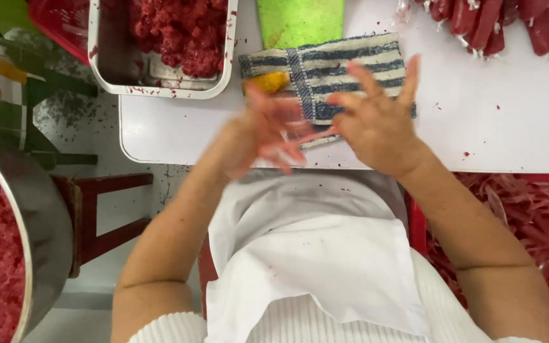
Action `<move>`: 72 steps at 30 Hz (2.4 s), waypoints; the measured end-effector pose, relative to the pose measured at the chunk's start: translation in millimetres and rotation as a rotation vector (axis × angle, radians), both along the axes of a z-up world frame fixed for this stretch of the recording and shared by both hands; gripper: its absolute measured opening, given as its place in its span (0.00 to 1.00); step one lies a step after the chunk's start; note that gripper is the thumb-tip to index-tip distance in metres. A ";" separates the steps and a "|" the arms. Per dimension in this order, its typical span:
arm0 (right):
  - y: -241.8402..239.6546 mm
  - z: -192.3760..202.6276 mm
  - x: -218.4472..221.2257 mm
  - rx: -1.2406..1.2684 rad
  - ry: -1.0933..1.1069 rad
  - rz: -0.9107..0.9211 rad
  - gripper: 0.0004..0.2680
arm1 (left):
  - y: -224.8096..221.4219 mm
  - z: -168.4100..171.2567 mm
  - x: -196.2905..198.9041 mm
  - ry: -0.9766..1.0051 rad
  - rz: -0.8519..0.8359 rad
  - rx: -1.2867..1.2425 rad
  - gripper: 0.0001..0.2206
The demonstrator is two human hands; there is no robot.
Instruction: Manually twisting and tying sausage links from a large casing filled with meat on a production table.
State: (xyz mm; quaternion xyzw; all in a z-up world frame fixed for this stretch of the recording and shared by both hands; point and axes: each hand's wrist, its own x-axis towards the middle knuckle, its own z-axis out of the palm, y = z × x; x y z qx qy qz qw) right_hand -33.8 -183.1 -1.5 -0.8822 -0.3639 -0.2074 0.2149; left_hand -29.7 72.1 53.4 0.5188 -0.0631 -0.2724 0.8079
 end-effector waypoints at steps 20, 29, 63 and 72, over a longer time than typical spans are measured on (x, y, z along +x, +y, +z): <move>18.4 -29.3 -38.1 1.727 1.121 0.011 0.03 | -80.3 -80.9 -43.1 -0.154 0.069 -0.228 0.12; 10.1 2.4 0.7 0.806 0.174 0.037 0.02 | -67.0 -32.8 -9.7 0.378 -0.080 -0.412 0.08; 30.5 -40.3 32.6 1.298 0.521 0.030 0.19 | -78.4 -93.7 25.6 -0.568 0.412 0.210 0.28; 2.6 -14.8 13.5 0.709 0.225 -0.105 0.14 | -79.1 -47.9 49.3 -1.039 0.211 0.147 0.06</move>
